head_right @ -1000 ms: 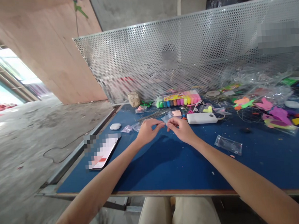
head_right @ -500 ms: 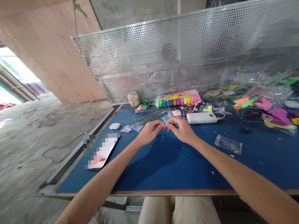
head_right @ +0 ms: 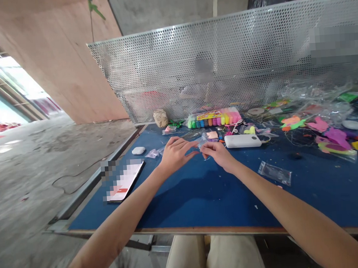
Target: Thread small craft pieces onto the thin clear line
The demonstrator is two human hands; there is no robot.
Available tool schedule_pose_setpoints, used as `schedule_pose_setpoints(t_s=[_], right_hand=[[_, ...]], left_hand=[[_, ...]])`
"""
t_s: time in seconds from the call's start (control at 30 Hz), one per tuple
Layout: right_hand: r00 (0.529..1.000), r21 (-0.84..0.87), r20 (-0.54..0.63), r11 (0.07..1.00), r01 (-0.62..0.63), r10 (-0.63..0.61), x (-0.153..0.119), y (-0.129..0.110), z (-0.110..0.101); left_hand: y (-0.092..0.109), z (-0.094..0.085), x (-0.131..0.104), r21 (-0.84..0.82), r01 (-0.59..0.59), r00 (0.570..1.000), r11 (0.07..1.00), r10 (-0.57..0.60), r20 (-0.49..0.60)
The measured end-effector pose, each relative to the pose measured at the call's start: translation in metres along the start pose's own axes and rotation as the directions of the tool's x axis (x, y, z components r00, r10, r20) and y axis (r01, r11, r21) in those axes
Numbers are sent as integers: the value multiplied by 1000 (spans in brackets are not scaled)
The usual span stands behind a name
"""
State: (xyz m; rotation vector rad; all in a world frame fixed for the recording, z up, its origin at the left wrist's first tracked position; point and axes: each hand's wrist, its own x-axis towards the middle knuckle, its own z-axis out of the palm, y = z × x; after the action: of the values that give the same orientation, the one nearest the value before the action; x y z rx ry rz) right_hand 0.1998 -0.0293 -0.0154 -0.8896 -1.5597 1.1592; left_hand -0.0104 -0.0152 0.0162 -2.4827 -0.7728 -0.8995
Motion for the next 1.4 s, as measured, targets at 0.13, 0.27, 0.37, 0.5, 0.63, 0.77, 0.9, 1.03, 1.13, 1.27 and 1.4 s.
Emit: schedule_pose_setpoints(t_s=[0.13, 0.27, 0.37, 0.5, 0.63, 0.77, 0.9, 1.03, 1.13, 1.27, 1.4], right_hand=[[1000, 21, 3, 1000, -4, 4, 0, 0, -1], [999, 55, 40, 998, -24, 21, -1, -1, 0], [999, 89, 49, 996, -20, 16, -1, -3, 0], [997, 105, 68, 993, -48, 41, -2, -4, 1], [998, 24, 59, 1000, -4, 2, -1, -3, -1], [995, -106, 69, 991, 75, -68, -1, -5, -3], [990, -173, 78, 977, 126, -114, -3, -10, -2], [988, -198, 80, 969, 148, -135, -4, -13, -1], [987, -210, 75, 966, 153, -140, -4, -13, 0], [986, -221, 65, 961, 164, -153, -4, -14, 1], [983, -229, 70, 956, 182, -171, -4, -16, 2]], left_hand=[[-1, -2, 1, 80, -81, 996, 994, 83, -25], [-4, -3, 1, 109, -142, 988, 984, 148, -52], [-7, -3, 0, 90, -161, 984, 983, 167, -64], [-8, -7, -1, 25, -123, 992, 992, 123, -15], [-8, -8, -2, -75, -2, 998, 997, 7, 65], [-7, -3, -2, -155, 90, 994, 984, -80, 69], [-9, 3, -4, -191, 111, 993, 975, -101, 59], [-10, 5, -6, -204, 122, 992, 971, -115, 46], [-8, 5, -5, -216, 144, 990, 966, -137, 43], [-6, 5, -3, -263, 179, 984, 948, -175, 39], [-3, 4, -2, -314, 204, 979, 927, -201, 45]])
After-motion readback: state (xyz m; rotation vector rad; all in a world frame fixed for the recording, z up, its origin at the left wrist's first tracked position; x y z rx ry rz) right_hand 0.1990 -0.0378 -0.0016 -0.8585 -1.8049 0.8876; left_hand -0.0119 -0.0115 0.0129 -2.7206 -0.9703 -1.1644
